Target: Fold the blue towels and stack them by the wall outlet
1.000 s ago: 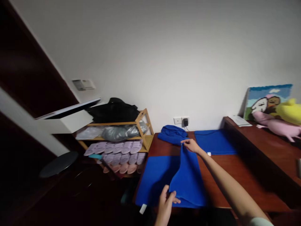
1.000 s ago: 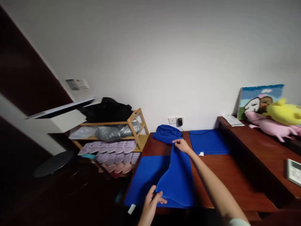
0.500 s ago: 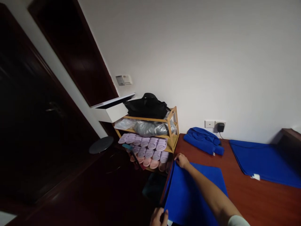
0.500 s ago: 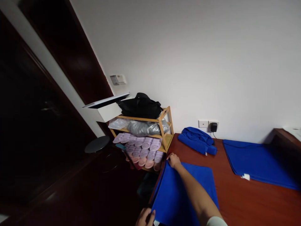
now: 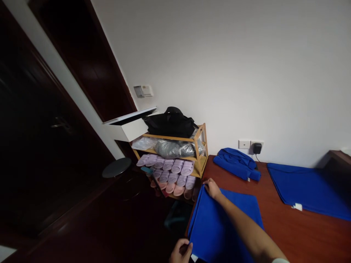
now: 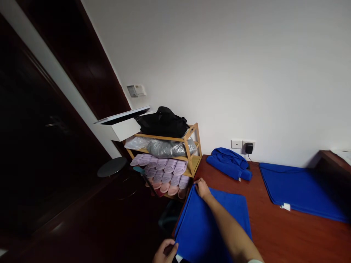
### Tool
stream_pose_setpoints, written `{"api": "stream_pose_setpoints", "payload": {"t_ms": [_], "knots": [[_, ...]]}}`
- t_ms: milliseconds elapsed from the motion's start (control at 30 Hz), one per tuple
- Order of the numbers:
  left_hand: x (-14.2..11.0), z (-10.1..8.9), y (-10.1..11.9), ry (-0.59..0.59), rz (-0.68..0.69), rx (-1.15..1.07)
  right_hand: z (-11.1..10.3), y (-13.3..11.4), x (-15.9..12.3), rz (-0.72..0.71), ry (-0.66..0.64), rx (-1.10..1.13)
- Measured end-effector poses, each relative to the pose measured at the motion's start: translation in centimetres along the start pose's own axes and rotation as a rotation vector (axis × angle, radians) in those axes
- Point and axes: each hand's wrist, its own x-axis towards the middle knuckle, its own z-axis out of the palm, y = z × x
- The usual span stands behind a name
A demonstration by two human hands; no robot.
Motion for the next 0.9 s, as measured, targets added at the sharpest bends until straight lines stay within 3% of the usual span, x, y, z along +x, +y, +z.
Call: {"api": "stream_pose_setpoints", "payload": {"t_ms": [133,267,400,533,633,733,900], "knots": [[0.6,-0.9,1.8,-0.056,-0.011,-0.067,-5.8,-1.3,-1.2,-0.062,0.031,0.101],[1.1,-2.1,5.7,-0.045,0.116,-0.046,-14.4,-2.7,-4.5,-0.138,0.027,0.179],[1.1,-3.6,12.3,0.011,0.369,0.033,-23.3,-4.3,-10.0,-0.177,0.064,0.219],[0.1,-4.7,20.4,0.057,0.598,0.107,-30.0,-6.3,-16.1,-0.171,0.143,0.326],[-0.8,-4.9,25.8,0.07,0.746,0.133,-33.1,-7.8,-20.3,-0.15,0.235,0.405],[-1.2,-4.4,29.9,0.026,0.818,0.111,-35.0,-8.8,-23.5,-0.124,0.33,0.444],[-1.0,-2.4,33.4,-0.196,0.648,-0.101,-36.9,-8.7,-26.7,-0.06,0.428,0.483]]}}
